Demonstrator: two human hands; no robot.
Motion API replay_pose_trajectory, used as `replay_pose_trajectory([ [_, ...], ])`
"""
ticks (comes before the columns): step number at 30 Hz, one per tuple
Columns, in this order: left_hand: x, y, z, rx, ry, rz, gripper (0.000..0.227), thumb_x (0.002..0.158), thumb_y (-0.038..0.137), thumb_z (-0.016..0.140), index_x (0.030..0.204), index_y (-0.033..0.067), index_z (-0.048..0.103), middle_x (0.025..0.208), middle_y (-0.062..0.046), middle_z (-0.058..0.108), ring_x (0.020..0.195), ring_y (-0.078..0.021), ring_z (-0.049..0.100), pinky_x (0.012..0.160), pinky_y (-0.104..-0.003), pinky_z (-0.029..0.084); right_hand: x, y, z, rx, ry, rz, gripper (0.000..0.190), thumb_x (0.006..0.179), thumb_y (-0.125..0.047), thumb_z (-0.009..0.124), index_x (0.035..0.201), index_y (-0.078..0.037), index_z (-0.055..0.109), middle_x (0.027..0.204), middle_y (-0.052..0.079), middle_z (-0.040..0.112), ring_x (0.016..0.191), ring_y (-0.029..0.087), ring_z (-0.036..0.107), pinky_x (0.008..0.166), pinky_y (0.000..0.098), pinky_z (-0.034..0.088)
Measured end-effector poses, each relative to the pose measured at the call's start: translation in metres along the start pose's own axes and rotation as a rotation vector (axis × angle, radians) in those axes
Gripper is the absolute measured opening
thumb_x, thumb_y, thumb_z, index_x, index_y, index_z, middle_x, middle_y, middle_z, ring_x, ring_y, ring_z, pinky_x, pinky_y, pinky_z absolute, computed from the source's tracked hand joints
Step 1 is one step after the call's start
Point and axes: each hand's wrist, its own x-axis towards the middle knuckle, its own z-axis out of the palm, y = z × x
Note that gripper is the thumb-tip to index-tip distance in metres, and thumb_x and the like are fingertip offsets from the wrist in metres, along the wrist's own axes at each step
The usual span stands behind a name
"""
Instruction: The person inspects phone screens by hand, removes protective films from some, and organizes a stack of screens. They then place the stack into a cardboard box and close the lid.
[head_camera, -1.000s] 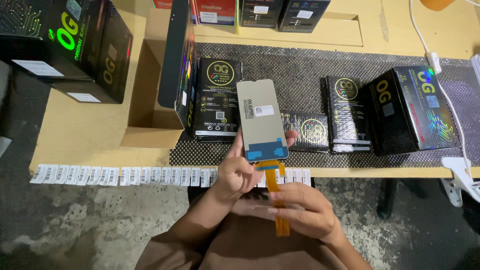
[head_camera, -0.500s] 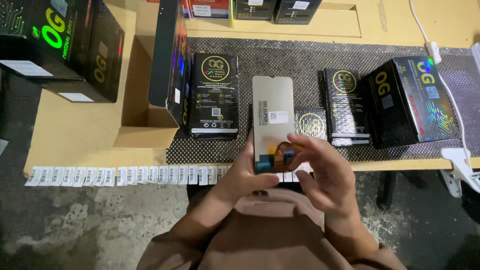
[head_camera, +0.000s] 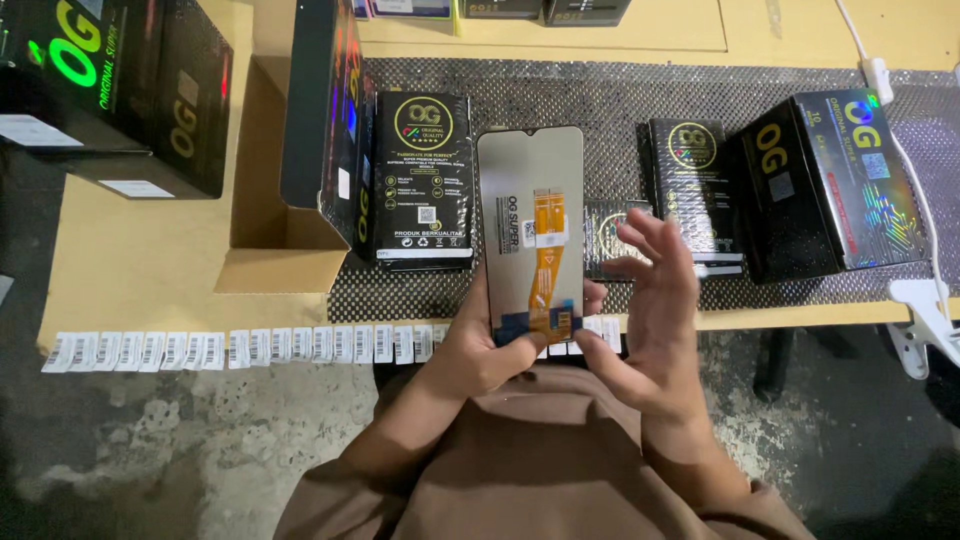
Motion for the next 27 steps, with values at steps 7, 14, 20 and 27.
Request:
replay_pose_trajectory([
  [7,-0.004,0.01,0.017,0.185,-0.004,0.062,0.069,0.08,-0.001,0.072,0.142,0.0028,0.044,0.128,-0.02,0.063,0.121,-0.0213,0.056,0.109,-0.048,0.048,-0.007,0.005,0.013,0.23,-0.061,0.245,0.102,0.088,-0.014,0.072,0.164,-0.008,0.005,0.158,0.019,0.033,0.144,0.035,0.036,0.112,0.0483,0.038],
  [14,-0.008,0.008,0.018,0.243,-0.053,0.075,0.059,0.077,-0.001,0.074,0.133,0.0024,0.053,0.113,-0.014,0.067,0.108,-0.017,0.059,0.103,-0.044,0.05,-0.008,0.007,0.005,0.324,-0.112,0.262,0.104,0.082,-0.009,0.073,0.162,-0.005,0.007,0.15,0.026,0.04,0.134,0.036,0.045,0.103,0.0463,0.044],
  [20,-0.009,0.007,0.017,0.305,-0.146,0.097,0.055,0.077,-0.003,0.071,0.129,0.0009,0.054,0.106,-0.013,0.066,0.106,-0.0151,0.056,0.097,-0.042,0.05,0.002,0.0,-0.001,0.356,-0.036,0.253,0.101,0.077,-0.009,0.074,0.158,-0.001,0.015,0.148,0.027,0.043,0.132,0.035,0.048,0.097,0.0397,0.048],
  [27,-0.008,0.006,0.006,0.468,-0.229,0.167,0.058,0.081,-0.005,0.066,0.136,-0.0028,0.048,0.102,-0.014,0.061,0.104,-0.0131,0.047,0.084,-0.036,0.048,0.014,0.005,-0.003,0.132,0.094,-0.09,0.074,0.077,-0.009,0.082,0.137,0.014,0.043,0.116,0.024,0.035,0.087,0.027,0.049,0.077,0.0379,0.055],
])
